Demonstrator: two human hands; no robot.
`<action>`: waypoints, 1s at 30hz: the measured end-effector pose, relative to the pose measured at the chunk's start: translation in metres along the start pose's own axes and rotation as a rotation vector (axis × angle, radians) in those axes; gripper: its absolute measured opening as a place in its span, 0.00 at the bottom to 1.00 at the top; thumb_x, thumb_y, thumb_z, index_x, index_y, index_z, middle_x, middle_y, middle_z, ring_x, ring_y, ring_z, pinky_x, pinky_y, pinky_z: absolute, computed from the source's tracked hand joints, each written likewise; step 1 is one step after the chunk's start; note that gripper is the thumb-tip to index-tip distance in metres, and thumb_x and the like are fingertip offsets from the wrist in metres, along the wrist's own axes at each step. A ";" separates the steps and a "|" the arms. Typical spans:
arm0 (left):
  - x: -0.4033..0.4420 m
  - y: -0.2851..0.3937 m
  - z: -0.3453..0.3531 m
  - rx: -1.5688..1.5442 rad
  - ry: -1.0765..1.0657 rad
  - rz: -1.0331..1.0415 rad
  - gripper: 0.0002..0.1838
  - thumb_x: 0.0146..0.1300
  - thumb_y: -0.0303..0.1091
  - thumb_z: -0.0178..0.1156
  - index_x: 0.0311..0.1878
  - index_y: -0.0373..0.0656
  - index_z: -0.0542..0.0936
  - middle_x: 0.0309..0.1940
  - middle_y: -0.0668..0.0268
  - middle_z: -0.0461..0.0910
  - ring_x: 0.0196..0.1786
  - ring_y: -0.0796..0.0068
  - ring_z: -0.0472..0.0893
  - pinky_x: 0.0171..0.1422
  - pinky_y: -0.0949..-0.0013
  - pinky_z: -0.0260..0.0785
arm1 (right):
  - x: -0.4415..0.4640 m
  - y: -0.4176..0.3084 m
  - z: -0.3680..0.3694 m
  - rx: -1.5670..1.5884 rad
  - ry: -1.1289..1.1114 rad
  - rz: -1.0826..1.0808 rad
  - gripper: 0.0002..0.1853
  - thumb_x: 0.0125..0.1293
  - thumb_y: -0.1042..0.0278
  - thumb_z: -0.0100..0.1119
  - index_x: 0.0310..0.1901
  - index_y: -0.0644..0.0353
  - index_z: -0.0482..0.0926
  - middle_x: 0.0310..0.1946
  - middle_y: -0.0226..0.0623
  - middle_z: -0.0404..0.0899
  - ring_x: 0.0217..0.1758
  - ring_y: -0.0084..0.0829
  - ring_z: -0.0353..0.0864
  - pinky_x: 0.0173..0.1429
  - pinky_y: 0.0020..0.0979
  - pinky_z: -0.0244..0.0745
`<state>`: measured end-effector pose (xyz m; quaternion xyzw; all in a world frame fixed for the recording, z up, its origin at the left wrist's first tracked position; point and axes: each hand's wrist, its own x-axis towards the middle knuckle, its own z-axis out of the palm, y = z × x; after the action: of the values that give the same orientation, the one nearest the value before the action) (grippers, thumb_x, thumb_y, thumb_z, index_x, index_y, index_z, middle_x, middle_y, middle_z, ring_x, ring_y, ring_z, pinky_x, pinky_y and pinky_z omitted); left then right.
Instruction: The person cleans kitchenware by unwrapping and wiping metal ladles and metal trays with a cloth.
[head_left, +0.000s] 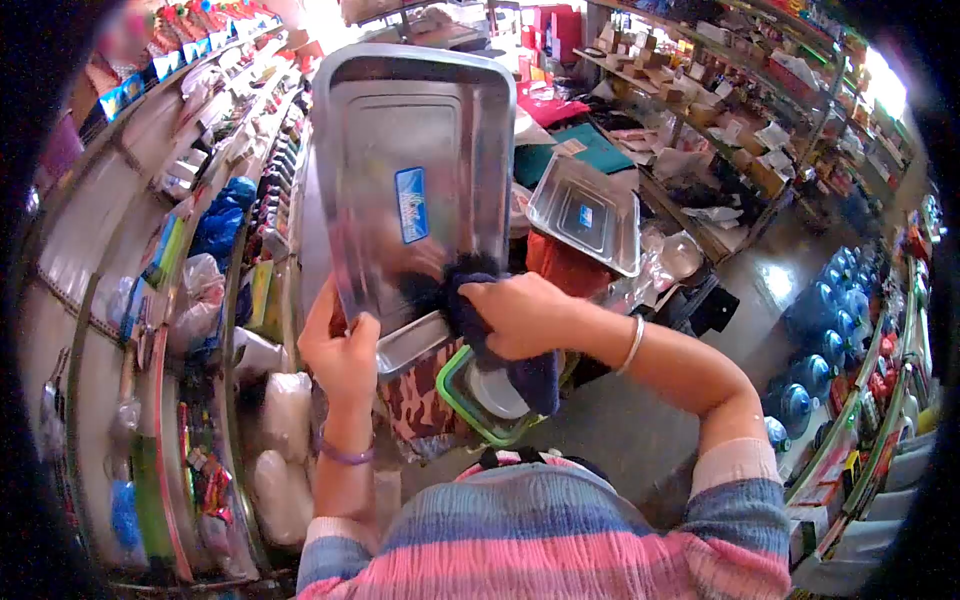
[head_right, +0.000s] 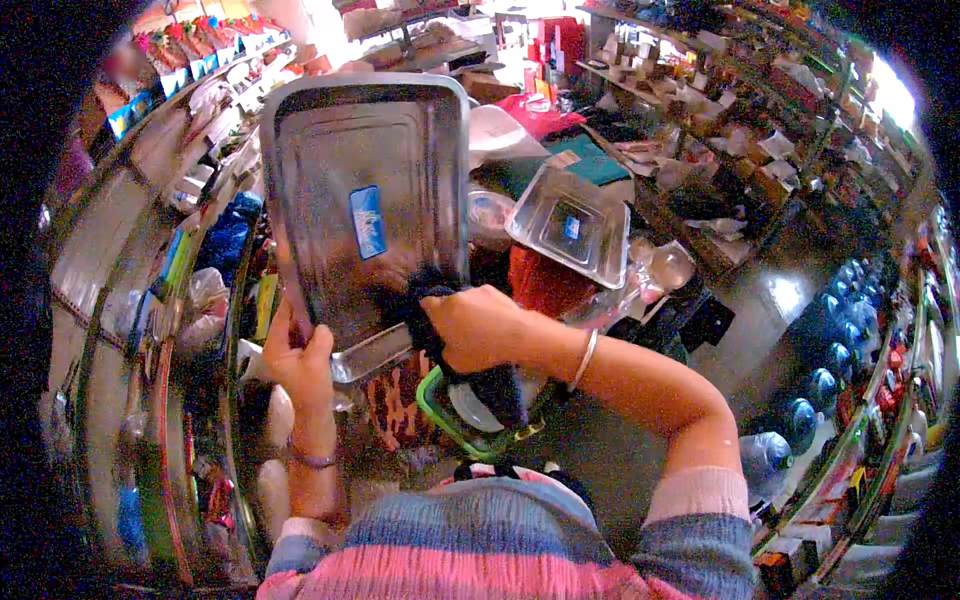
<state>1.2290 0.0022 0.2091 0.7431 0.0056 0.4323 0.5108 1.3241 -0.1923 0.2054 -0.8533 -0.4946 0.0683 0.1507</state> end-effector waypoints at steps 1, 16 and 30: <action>0.000 -0.004 0.001 0.011 -0.010 -0.011 0.27 0.45 0.15 0.49 0.54 0.33 0.72 0.41 0.66 0.78 0.38 0.84 0.75 0.42 0.80 0.67 | 0.001 0.005 -0.007 0.039 -0.104 0.032 0.31 0.43 0.69 0.56 0.54 0.66 0.67 0.33 0.54 0.77 0.39 0.48 0.78 0.43 0.42 0.73; -0.021 -0.011 -0.007 0.182 -0.156 0.042 0.24 0.41 0.18 0.55 0.48 0.33 0.76 0.26 0.71 0.76 0.31 0.87 0.71 0.33 0.80 0.64 | 0.029 -0.012 -0.111 -0.378 1.117 -0.089 0.37 0.43 0.75 0.57 0.60 0.46 0.64 0.52 0.39 0.70 0.49 0.44 0.68 0.57 0.39 0.64; -0.027 0.013 -0.018 0.064 0.017 0.014 0.22 0.44 0.16 0.53 0.48 0.32 0.75 0.30 0.71 0.77 0.29 0.87 0.72 0.33 0.82 0.65 | 0.080 0.066 -0.019 1.096 1.157 0.072 0.22 0.49 0.72 0.60 0.48 0.62 0.71 0.38 0.39 0.79 0.41 0.31 0.77 0.49 0.29 0.70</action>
<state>1.1946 -0.0033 0.2038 0.7553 0.0188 0.4419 0.4836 1.4235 -0.1576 0.2048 -0.5733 -0.2063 -0.1472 0.7792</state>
